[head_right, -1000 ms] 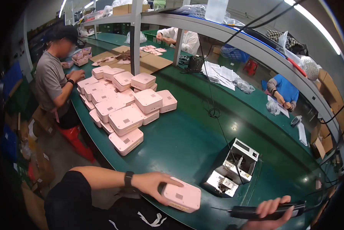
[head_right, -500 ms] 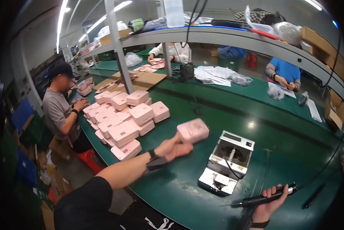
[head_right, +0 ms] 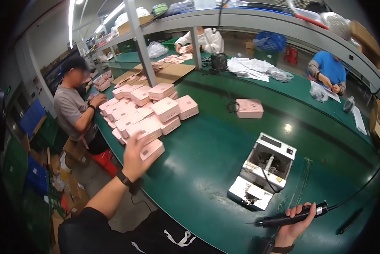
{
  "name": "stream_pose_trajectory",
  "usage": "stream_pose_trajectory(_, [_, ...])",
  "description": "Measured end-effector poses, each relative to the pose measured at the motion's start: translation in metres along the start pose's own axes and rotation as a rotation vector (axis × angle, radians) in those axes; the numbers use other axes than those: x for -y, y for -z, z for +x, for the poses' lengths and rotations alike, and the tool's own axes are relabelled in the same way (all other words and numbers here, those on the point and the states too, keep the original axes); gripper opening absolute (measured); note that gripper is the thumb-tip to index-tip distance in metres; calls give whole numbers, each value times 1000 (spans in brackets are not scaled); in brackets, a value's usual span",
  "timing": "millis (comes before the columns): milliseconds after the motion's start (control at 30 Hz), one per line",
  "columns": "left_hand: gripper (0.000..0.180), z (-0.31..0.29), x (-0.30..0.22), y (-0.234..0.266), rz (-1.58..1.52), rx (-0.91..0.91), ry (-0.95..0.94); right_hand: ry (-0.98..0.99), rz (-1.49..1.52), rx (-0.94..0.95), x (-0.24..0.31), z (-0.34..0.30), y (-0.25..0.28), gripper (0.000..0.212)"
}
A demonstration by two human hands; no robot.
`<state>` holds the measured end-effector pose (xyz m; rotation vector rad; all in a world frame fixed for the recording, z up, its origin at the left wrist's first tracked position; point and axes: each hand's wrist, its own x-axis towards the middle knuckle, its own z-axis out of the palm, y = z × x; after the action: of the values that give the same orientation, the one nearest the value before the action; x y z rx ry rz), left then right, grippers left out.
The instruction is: The person picks up a pink device, drives screws into its base with a power screwdriver, and sets it aside. They then retrieve a motor from a shelf, use the power screwdriver on it, and set it down before repeating the process with another pink device.
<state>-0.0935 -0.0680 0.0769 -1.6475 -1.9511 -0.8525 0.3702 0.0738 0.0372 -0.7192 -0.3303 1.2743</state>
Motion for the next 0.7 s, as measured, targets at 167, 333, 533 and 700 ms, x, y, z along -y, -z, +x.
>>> stream_pose_trajectory(167, [66, 10, 49, 25, 167, 141, 152, -48, -11, -8, -7, 3, 7, 29])
stream_pose_trajectory(333, [63, 2, 85, 15, 138, 184, 65, -60, -15, -26, -11, 2, 4, 30])
stream_pose_trajectory(533, [59, -6, 67, 12, 53, 114, -96, -83, -24, -19, -2, 13, 15, 31])
stream_pose_trajectory(700, [55, -19, 1, 28, -100, 257, -405, -122, -2, -2, -10, 11, 5, 31])
